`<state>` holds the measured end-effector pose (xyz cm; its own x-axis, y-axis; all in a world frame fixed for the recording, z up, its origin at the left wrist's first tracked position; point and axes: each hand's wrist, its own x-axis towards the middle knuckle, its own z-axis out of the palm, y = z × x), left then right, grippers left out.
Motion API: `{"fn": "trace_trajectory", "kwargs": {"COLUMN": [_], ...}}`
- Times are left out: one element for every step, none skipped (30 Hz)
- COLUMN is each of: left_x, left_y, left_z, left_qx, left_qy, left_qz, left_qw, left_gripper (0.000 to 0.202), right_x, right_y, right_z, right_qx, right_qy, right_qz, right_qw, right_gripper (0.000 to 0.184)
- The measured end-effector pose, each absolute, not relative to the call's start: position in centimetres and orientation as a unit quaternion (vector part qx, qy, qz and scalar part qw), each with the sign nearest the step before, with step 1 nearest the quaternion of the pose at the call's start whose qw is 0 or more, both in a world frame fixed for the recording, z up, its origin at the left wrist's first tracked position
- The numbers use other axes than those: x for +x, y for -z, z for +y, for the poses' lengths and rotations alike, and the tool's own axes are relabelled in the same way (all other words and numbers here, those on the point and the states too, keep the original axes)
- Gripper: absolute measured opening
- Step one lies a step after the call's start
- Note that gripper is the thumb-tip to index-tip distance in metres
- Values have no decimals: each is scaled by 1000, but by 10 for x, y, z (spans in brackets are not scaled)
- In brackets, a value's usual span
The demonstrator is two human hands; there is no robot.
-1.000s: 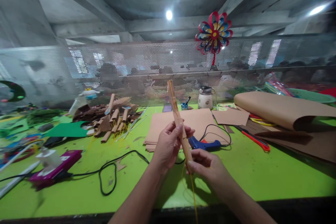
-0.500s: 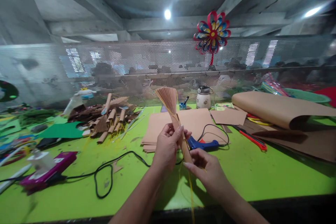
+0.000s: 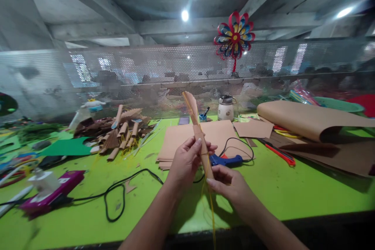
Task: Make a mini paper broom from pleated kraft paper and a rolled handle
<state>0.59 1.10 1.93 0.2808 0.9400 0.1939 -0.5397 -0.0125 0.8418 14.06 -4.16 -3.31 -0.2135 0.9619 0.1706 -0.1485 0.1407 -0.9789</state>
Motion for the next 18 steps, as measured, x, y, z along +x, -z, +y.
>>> {"fn": "trace_trajectory", "kwargs": {"left_x": [6,6,6,7,7,8,9,10,11,12,12,13,13,13,12,12,12,12], "left_y": [-19,-19,-19,-19,-18,-18,-18,-17,-17,-17,-17,-17,-17,-17,-17,-17,-17,-17], "left_z": [12,13,13,14,14,14,14,14,14,13,13,12,12,12,12,12,12,12], "left_qx": [445,443,442,440,440,442,444,447,452,456,460,464,468,473,477,481,484,487], "left_qy": [-558,-563,-567,-570,-573,-576,-579,-582,-585,-588,-591,-593,-593,-592,-590,-588,-586,-583], "left_qz": [228,231,235,239,242,244,246,247,247,245,241,239,236,235,235,235,236,237], "left_qw": [662,659,655,651,647,643,638,633,627,621,617,614,611,609,607,606,606,605], "left_gripper": [27,26,26,26,26,27,28,29,30,31,32,32,32,32,31,31,30,30], "right_x": [141,140,140,139,138,136,134,132,131,130,129,129,129,130,131,132,133,134], "right_y": [33,34,34,35,36,37,38,39,40,41,42,42,42,42,42,41,40,40], "right_z": [-42,-43,-44,-44,-44,-43,-42,-41,-39,-37,-36,-35,-34,-34,-34,-34,-35,-35], "right_qx": [-367,-372,-383,-397,-411,-424,-435,-445,-455,-463,-470,-471,-467,-458,-447,-436,-428,-423], "right_qy": [-527,-495,-445,-378,-299,-220,-151,-102,-70,-54,-47,-47,-52,-60,-67,-73,-77,-79], "right_qz": [-573,-590,-609,-626,-640,-650,-656,-661,-664,-665,-665,-667,-670,-674,-678,-681,-682,-680], "right_qw": [510,518,533,555,576,591,597,595,589,583,578,575,575,576,580,584,589,593], "right_gripper": [30,28,25,23,20,19,19,20,21,20,17,13,8,4,3,7,11,14]}}
